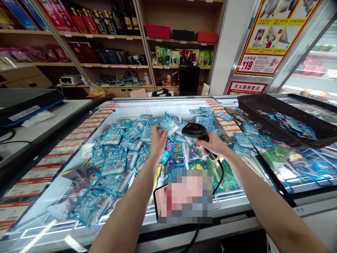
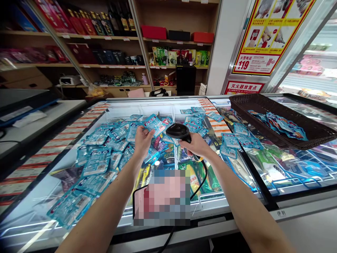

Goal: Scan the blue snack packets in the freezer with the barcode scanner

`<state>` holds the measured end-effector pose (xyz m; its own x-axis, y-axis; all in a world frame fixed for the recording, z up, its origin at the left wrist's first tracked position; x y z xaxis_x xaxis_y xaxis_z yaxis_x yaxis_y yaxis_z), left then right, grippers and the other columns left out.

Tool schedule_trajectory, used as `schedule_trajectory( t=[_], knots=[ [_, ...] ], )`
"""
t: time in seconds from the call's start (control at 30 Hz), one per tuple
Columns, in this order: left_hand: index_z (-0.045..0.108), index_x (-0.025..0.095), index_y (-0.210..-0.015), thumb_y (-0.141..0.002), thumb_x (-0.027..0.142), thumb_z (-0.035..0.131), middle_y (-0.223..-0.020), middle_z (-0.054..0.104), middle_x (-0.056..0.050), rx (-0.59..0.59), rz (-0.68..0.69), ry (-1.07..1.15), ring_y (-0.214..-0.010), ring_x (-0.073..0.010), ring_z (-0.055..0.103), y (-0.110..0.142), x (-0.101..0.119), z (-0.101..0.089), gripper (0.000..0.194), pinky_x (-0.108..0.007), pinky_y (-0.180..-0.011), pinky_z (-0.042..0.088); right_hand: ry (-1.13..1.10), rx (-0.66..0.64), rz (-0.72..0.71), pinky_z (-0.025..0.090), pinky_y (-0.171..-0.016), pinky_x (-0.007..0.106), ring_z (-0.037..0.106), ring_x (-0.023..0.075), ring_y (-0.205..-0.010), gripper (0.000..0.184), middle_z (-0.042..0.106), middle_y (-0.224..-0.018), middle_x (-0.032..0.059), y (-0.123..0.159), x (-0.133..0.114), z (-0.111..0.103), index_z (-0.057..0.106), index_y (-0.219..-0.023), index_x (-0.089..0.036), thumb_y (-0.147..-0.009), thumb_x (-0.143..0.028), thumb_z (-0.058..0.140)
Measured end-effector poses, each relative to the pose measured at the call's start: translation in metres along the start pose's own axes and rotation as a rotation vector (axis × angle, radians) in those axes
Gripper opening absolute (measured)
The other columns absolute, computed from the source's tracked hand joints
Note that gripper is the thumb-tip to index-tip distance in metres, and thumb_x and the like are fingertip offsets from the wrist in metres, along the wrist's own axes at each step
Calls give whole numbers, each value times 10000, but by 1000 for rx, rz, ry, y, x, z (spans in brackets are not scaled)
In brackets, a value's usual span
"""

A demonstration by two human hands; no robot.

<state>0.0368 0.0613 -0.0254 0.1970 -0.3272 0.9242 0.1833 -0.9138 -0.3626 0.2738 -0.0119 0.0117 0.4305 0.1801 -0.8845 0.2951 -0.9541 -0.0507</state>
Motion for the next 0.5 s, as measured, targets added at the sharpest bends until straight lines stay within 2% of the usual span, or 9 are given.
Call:
schedule_trajectory(
  t=[0.2,0.33,0.43,0.5],
  knots=[
    [427,211,-979,-766,429,641,-637,320,63,30,4,-13,-537,-82,380,1,0,-2,372,-208,-494,334,-34,0,15,450,-438,279,572,157,-388,221,677,-608,27,0,1,0,597,-813,-179,-779,-397,587],
    [435,200,-1017,-780,411,625,-643,296,68,58,10,43,-532,-72,359,1,0,-5,370,-198,-500,343,-101,48,28,427,-415,267,548,140,-367,256,686,-638,41,0,4,-5,597,-840,-165,-791,-415,575],
    [479,187,-1074,-796,413,598,-702,416,40,86,54,-43,-588,-82,437,-1,4,-8,377,-204,-542,397,-154,87,35,410,-404,262,528,133,-358,270,668,-597,39,0,6,-9,601,-794,-167,-799,-435,567],
    [498,183,-1129,-810,429,571,-826,522,-10,88,78,-116,-669,-106,514,-3,9,-12,410,-224,-581,447,-189,92,50,406,-397,265,522,134,-362,284,660,-578,39,-1,8,-11,599,-739,-175,-798,-451,564]
  ],
)
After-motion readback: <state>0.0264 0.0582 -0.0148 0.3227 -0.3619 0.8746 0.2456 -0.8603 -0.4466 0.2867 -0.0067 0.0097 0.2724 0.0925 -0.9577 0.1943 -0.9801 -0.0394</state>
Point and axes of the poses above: each hand's wrist, its own y-axis away from the middle knuckle, its own z-axis out of the palm, x = y × z, the point moved 5 cm from there along -y, towards the middle knuckle
